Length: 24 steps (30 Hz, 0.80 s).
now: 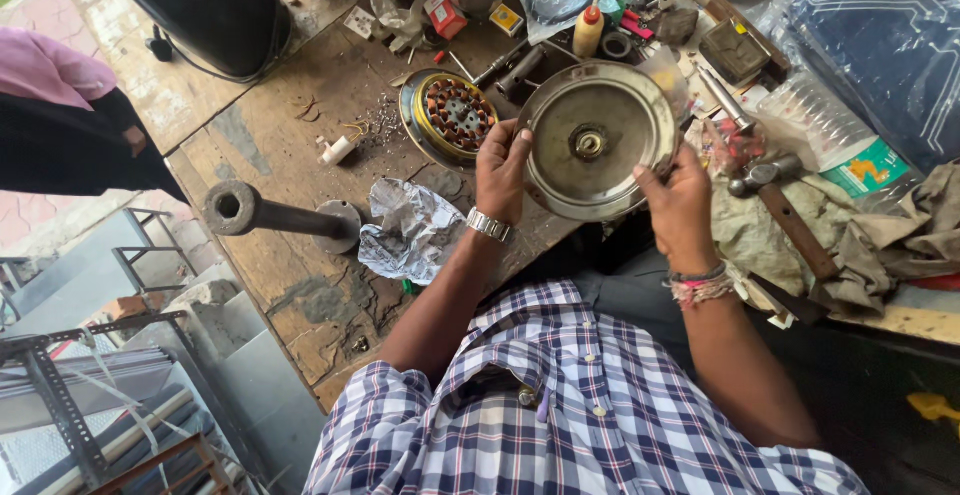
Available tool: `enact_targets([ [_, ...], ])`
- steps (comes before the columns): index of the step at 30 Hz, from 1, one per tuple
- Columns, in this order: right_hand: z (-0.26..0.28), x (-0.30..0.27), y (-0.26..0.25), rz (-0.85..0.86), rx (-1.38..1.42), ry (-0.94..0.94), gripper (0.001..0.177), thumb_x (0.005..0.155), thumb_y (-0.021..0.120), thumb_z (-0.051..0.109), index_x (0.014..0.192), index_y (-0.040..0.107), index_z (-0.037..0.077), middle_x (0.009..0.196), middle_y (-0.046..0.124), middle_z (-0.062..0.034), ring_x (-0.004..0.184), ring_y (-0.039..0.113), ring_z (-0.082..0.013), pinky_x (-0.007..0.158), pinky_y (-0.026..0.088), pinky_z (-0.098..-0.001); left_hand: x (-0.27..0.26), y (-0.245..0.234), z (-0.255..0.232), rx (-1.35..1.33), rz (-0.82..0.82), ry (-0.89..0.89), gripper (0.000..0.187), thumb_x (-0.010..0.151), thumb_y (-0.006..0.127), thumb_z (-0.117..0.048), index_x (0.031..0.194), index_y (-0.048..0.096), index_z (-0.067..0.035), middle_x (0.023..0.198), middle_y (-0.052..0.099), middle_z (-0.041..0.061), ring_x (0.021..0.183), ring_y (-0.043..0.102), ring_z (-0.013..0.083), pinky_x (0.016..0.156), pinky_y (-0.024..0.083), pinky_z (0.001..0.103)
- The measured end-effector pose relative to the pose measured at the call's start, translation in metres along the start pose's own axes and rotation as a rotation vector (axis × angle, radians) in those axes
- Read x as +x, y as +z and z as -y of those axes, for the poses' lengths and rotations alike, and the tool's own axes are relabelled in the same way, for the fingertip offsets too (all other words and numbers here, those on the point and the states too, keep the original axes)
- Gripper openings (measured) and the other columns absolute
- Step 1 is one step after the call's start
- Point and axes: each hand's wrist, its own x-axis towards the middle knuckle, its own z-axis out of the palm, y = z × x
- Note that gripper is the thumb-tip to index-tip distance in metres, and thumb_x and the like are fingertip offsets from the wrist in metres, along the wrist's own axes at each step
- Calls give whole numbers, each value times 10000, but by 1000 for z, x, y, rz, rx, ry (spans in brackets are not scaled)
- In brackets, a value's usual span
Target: The person assembles a circular metal cover onto a stator-like component, uses a hammer to tap the cover into place, and then uses a screwdriver to tighten screws around the perimeter. The person also handles a small green screwdriver and adjusts wires on the component.
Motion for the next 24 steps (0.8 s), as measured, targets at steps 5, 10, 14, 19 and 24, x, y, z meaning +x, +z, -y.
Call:
enact_targets([
  [5,11,-14,16,-166,-861,-570,492,925,747,33,1358,533,-68,1254,640,-223,1175,614,-330,1006,489,-388,-17,19,-35,509,-54,42,172,1024,655,-123,1175,668,-42,1019,751,71,864,699,81,726,595,247],
  [10,33,-9,46,-29,-541,-401,137,980,765,72,1067,721,-24,1020,732,-138,913,705,-197,803,557,-315,-49,55,-66,863,0,195,255,999,679,-80,1251,687,-48,970,775,183,802,737,244,687,572,344],
  [14,23,-5,54,14,-379,-179,118,966,738,87,986,731,-28,850,739,-66,745,690,-103,682,555,-272,-54,59,-76,897,143,626,264,1003,662,-43,1262,634,-1,1259,706,198,1175,711,319,1021,576,401],
  [19,-10,-4,55,44,-110,63,100,974,690,79,970,726,-15,818,725,-16,705,652,-52,648,552,-235,-47,44,-69,1107,244,788,289,939,644,29,1228,644,15,1336,675,187,1316,636,316,1198,430,527],
  [24,-31,-8,55,33,-33,105,119,994,679,103,979,701,-13,807,699,-4,694,637,-47,645,546,-237,-46,34,-56,980,292,615,326,888,664,29,1207,660,-37,1336,676,155,1335,626,326,1196,461,491],
])
